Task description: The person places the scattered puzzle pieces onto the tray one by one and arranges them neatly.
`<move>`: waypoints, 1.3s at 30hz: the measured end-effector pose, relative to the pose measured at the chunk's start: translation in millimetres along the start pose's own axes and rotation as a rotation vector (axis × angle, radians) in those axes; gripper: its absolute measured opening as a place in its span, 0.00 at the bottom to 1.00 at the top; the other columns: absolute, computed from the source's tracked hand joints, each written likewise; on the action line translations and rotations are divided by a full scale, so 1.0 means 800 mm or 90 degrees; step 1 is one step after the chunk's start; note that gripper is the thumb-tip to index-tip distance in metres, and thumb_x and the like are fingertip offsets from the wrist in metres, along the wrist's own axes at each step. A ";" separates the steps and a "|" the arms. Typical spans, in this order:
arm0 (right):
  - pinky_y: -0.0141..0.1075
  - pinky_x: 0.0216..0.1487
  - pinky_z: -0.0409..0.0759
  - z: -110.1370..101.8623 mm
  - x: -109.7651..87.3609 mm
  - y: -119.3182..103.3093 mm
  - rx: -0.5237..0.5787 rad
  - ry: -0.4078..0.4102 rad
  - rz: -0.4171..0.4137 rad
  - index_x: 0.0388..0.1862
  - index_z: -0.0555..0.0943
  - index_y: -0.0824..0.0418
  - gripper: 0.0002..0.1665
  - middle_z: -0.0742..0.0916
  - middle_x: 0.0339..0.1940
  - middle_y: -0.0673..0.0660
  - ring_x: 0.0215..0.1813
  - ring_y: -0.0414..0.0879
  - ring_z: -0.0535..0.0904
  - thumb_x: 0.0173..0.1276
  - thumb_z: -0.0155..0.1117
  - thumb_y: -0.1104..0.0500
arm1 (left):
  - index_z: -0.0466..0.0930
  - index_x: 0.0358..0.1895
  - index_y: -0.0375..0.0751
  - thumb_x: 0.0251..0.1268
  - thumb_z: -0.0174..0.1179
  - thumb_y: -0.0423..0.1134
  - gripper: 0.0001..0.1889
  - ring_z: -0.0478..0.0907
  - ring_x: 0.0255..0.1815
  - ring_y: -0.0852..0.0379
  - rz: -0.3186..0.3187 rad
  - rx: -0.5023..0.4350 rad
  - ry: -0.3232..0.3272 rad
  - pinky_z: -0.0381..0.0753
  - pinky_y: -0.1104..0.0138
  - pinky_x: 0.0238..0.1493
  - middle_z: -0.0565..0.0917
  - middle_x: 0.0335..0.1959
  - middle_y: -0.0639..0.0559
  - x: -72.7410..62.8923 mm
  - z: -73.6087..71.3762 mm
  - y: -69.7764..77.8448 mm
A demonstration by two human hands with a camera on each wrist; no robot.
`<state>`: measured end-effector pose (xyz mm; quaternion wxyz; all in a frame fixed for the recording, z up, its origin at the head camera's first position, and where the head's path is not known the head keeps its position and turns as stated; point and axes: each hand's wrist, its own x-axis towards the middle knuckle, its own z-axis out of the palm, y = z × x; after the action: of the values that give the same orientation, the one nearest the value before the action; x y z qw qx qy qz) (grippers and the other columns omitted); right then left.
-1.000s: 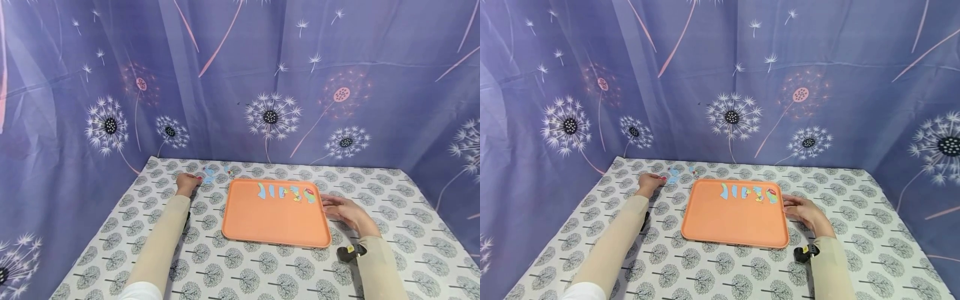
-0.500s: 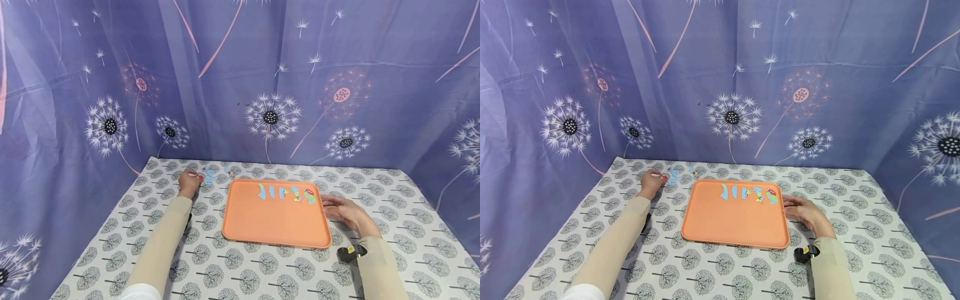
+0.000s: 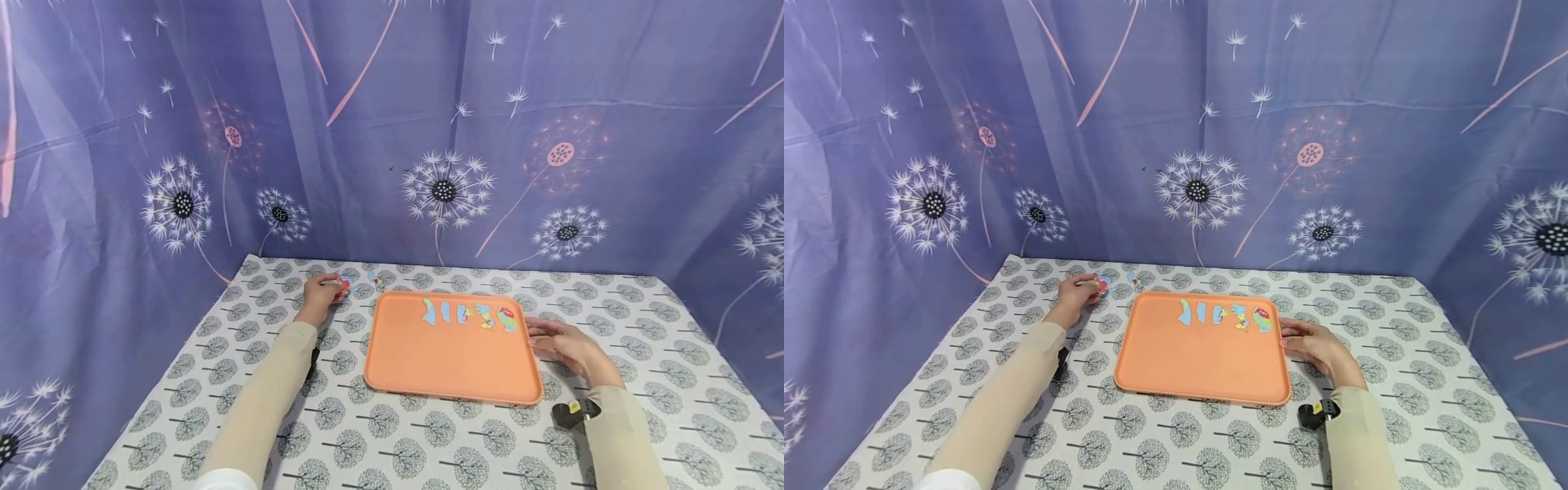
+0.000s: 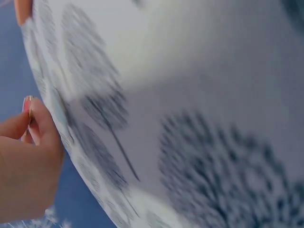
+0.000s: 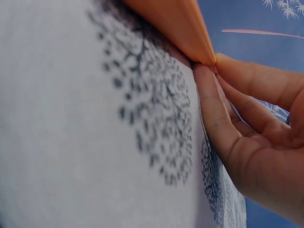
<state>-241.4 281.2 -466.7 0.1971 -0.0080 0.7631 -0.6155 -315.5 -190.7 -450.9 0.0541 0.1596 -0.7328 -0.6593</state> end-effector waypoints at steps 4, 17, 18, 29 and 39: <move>0.38 0.56 0.81 -0.001 -0.001 0.000 0.001 0.000 -0.001 0.75 0.52 0.71 0.42 0.77 0.58 0.64 0.46 0.37 0.80 0.68 0.60 0.66 | 0.73 0.62 0.30 0.64 0.58 0.24 0.21 0.83 0.32 0.55 -0.023 -0.028 -0.048 0.84 0.59 0.51 0.81 0.40 0.39 -0.008 0.014 0.011; 0.37 0.56 0.81 -0.001 -0.001 -0.001 -0.011 0.004 0.003 0.75 0.53 0.70 0.42 0.75 0.61 0.67 0.47 0.37 0.80 0.68 0.61 0.65 | 0.76 0.56 0.26 0.60 0.59 0.20 0.19 0.83 0.43 0.42 -0.020 -0.048 -0.153 0.83 0.59 0.52 0.81 0.45 0.33 -0.022 0.068 0.024; 0.37 0.57 0.81 -0.001 -0.001 -0.001 -0.012 0.004 0.003 0.75 0.53 0.70 0.42 0.74 0.62 0.68 0.47 0.37 0.80 0.69 0.61 0.64 | 0.77 0.55 0.27 0.59 0.60 0.20 0.19 0.83 0.44 0.41 -0.022 -0.048 -0.159 0.83 0.57 0.53 0.81 0.46 0.32 -0.024 0.073 0.024; 0.37 0.56 0.82 -0.001 0.000 0.000 0.001 0.006 0.001 0.75 0.53 0.70 0.42 0.78 0.57 0.61 0.46 0.37 0.80 0.68 0.62 0.65 | 0.81 0.46 0.26 0.59 0.62 0.23 0.11 0.85 0.31 0.51 -0.026 -0.006 -0.202 0.87 0.58 0.45 0.84 0.41 0.35 -0.036 0.116 0.023; 0.36 0.56 0.82 -0.001 -0.002 0.000 0.005 -0.001 -0.011 0.74 0.52 0.72 0.42 0.78 0.57 0.61 0.46 0.38 0.81 0.68 0.61 0.65 | 0.82 0.45 0.27 0.58 0.61 0.22 0.11 0.84 0.28 0.53 -0.053 0.053 -0.240 0.88 0.63 0.38 0.85 0.39 0.36 -0.041 0.135 0.017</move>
<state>-240.5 282.6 -466.4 0.1923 -0.0139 0.7605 -0.6200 -317.9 -77.2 -446.9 -0.1179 0.0658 -0.7495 -0.6481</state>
